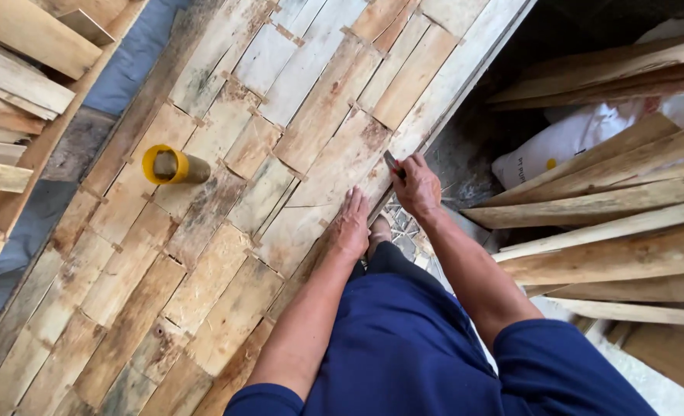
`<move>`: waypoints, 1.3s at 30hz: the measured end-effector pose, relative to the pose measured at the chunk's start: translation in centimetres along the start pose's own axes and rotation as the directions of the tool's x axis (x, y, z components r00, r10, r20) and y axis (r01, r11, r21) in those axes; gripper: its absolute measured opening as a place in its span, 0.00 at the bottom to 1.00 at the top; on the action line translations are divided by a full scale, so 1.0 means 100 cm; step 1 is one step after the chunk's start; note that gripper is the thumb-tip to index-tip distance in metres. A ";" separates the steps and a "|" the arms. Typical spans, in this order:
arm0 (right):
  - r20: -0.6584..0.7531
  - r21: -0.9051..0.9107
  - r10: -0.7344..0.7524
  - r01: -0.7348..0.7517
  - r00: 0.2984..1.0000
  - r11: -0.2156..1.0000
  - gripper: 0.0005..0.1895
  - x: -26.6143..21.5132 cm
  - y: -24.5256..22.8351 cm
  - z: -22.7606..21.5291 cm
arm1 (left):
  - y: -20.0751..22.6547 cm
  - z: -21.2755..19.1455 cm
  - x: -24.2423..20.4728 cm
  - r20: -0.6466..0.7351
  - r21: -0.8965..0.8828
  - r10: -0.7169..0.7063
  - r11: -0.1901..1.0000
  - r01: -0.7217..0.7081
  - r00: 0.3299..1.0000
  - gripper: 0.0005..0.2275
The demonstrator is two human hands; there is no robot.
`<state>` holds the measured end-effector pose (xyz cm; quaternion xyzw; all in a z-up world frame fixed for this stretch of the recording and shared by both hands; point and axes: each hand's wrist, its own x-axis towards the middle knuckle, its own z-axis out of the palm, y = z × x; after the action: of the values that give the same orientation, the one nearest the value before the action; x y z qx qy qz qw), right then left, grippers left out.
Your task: Trimming and shaping the edges of thin wood strips arranged on a wooden panel using a utility knife.
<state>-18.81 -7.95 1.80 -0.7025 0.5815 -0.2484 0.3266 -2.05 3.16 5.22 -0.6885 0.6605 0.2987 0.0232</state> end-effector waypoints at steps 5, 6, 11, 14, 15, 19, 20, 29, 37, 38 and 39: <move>0.011 -0.001 -0.005 0.005 1.000 1.000 0.12 0.006 0.002 -0.006 | -0.009 0.014 0.008 -0.048 0.049 0.012 0.999 -0.010 0.999 0.37; -0.017 0.008 -0.009 0.009 1.000 1.000 0.12 0.013 0.001 -0.007 | -0.005 0.006 0.007 -0.049 0.040 0.007 0.999 -0.005 0.999 0.37; 0.004 -0.046 0.049 -0.048 0.999 0.998 0.11 -0.005 -0.007 0.004 | -0.006 0.001 -0.004 -0.028 -0.007 0.003 1.000 -0.003 1.000 0.37; 0.005 -0.071 -0.004 0.005 1.000 0.997 0.11 -0.001 -0.007 0.004 | -0.016 0.007 0.005 -0.062 0.000 0.032 0.999 -0.032 0.998 0.37; 0.026 -0.063 -0.023 0.024 0.999 0.998 0.11 -0.010 -0.006 0.006 | -0.022 0.015 0.000 -0.060 0.003 0.034 0.999 -0.034 0.998 0.37; -0.036 -0.060 0.037 -0.039 0.999 0.997 0.13 -0.015 -0.018 0.015 | -0.029 0.019 -0.010 -0.080 0.063 0.069 0.996 -0.064 0.994 0.37; -0.015 -0.078 0.040 -0.041 0.999 0.996 0.12 -0.022 -0.020 0.018 | -0.030 0.018 -0.017 -0.052 0.077 0.060 0.995 -0.056 0.997 0.38; -0.063 -0.087 0.071 -0.076 0.995 0.993 0.12 -0.018 -0.025 0.014 | -0.047 0.027 -0.025 -0.053 0.123 0.106 0.987 -0.099 0.993 0.37; -0.049 -0.087 0.012 -0.016 0.999 0.996 0.11 -0.028 -0.027 0.017 | -0.042 0.009 -0.036 0.012 0.122 0.083 0.989 -0.084 0.996 0.39; -0.078 -0.100 0.027 -0.035 0.997 0.994 0.11 -0.030 -0.029 0.018 | -0.044 0.015 -0.041 0.005 0.129 0.085 0.988 -0.085 0.996 0.39; -0.119 -0.112 0.036 -0.049 0.992 0.992 0.11 -0.024 -0.032 0.017 | -0.047 0.017 -0.038 -0.010 0.141 0.095 0.986 -0.093 0.995 0.39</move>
<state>-16.01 -4.94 3.14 -0.6919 0.6277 -0.2481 0.2563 1.80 7.88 3.85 -0.6558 0.7117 0.2465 0.0518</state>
